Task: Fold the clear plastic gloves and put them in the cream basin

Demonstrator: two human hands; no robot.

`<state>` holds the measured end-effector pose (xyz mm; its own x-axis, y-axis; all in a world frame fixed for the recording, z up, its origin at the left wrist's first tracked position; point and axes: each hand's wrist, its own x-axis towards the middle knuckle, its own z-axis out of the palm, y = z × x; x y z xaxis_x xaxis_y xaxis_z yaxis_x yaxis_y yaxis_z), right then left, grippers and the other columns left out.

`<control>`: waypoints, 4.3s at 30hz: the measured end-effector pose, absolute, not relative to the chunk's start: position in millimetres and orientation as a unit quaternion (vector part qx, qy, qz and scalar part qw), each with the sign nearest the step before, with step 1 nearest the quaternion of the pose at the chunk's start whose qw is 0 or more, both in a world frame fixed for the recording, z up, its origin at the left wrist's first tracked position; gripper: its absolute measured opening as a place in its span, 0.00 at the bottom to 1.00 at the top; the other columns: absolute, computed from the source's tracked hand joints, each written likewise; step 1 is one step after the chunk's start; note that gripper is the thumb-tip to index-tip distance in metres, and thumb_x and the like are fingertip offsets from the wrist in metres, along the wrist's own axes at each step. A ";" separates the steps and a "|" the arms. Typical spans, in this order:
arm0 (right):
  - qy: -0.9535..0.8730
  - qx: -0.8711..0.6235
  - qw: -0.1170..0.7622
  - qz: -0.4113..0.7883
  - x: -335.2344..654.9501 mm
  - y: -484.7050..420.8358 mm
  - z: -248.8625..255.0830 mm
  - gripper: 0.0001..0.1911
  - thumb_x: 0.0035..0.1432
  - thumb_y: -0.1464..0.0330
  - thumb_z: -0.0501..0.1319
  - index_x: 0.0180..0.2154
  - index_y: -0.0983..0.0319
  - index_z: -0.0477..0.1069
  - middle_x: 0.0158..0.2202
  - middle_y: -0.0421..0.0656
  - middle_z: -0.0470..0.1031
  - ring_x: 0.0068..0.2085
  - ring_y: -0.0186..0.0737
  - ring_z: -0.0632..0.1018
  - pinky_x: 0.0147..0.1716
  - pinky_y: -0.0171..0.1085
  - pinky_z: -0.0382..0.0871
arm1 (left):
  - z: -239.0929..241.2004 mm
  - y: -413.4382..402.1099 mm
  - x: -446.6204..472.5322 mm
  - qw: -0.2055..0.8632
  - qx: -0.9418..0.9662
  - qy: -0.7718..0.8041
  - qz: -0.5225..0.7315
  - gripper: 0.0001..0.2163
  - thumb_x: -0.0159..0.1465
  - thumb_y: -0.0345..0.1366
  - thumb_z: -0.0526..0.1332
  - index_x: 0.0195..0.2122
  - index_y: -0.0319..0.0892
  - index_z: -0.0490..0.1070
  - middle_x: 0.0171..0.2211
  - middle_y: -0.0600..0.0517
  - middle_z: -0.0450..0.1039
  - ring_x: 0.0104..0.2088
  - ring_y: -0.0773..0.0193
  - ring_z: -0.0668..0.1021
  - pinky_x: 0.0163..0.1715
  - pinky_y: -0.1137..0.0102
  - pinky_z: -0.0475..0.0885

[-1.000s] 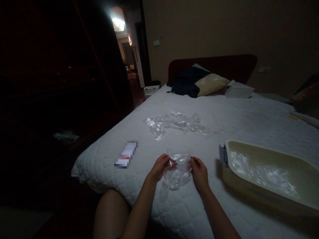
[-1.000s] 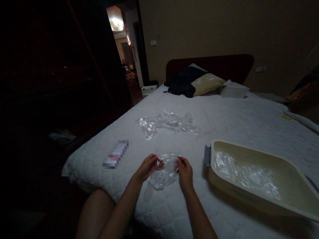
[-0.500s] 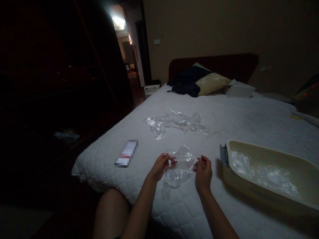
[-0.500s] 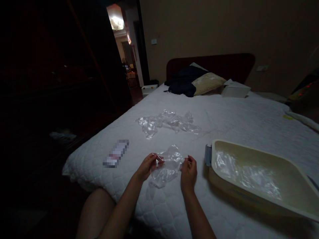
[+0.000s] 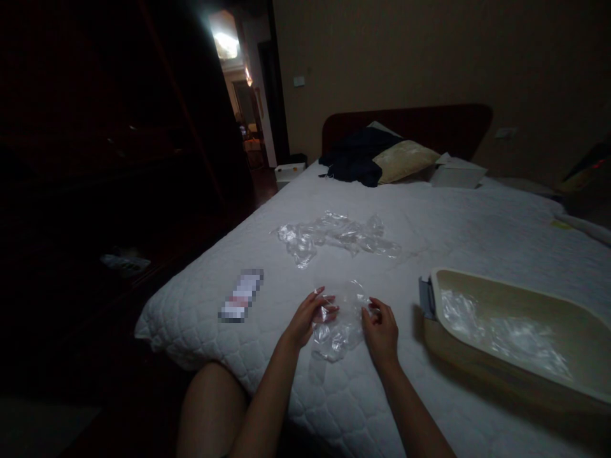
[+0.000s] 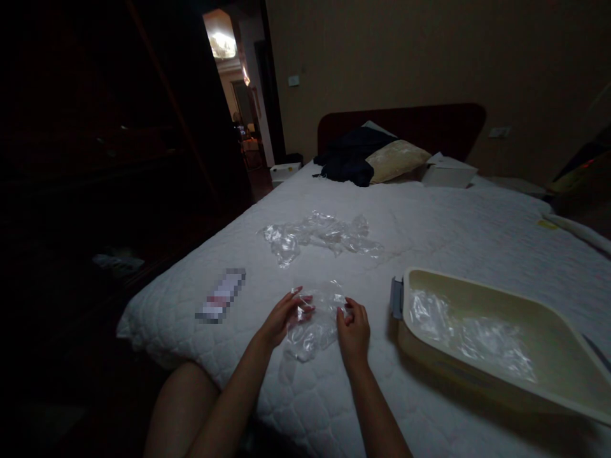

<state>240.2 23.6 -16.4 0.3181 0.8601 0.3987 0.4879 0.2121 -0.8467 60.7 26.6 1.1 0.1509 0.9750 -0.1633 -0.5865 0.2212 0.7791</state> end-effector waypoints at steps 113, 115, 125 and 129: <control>-0.729 -0.510 0.426 0.162 240.3 -16.7 -5.4 0.05 0.54 0.67 0.55 0.32 0.61 0.66 0.32 0.43 0.69 0.33 0.38 0.71 0.34 0.36 0.66 | 7.2 -59.2 32.0 0.008 0.607 0.669 0.429 0.14 0.61 0.29 0.48 0.45 0.38 0.66 0.48 0.44 0.66 0.50 0.57 0.67 0.50 0.58 0.64; -0.737 -0.499 0.434 0.139 240.6 -16.0 -7.7 0.08 0.52 0.65 0.57 0.35 0.61 0.68 0.35 0.45 0.70 0.37 0.40 0.71 0.38 0.39 0.67 | 19.1 -46.8 39.1 0.069 0.673 0.612 0.409 0.16 0.62 0.30 0.47 0.50 0.40 0.63 0.48 0.46 0.67 0.50 0.61 0.69 0.50 0.62 0.66; -0.727 -0.488 0.457 0.154 241.1 -16.4 -8.5 0.09 0.55 0.65 0.54 0.31 0.61 0.71 0.34 0.46 0.71 0.37 0.41 0.72 0.37 0.40 0.68 | -7.0 34.9 45.9 0.117 0.784 0.518 0.323 0.16 0.61 0.32 0.49 0.51 0.40 0.64 0.53 0.47 0.64 0.55 0.62 0.64 0.56 0.60 0.58; -0.649 -0.527 0.504 0.215 242.8 -20.0 -8.1 0.09 0.55 0.65 0.54 0.31 0.62 0.68 0.33 0.45 0.70 0.34 0.39 0.72 0.32 0.36 0.69 | -18.7 35.0 43.3 0.098 0.791 0.507 0.329 0.17 0.62 0.32 0.49 0.52 0.40 0.63 0.56 0.47 0.60 0.59 0.61 0.58 0.57 0.58 0.55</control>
<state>242.8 -20.0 -8.1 0.0650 0.9013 0.4282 0.4679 0.3515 -0.8109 43.3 35.0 -18.7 0.2692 0.8664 0.4206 0.7372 -0.4665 0.4889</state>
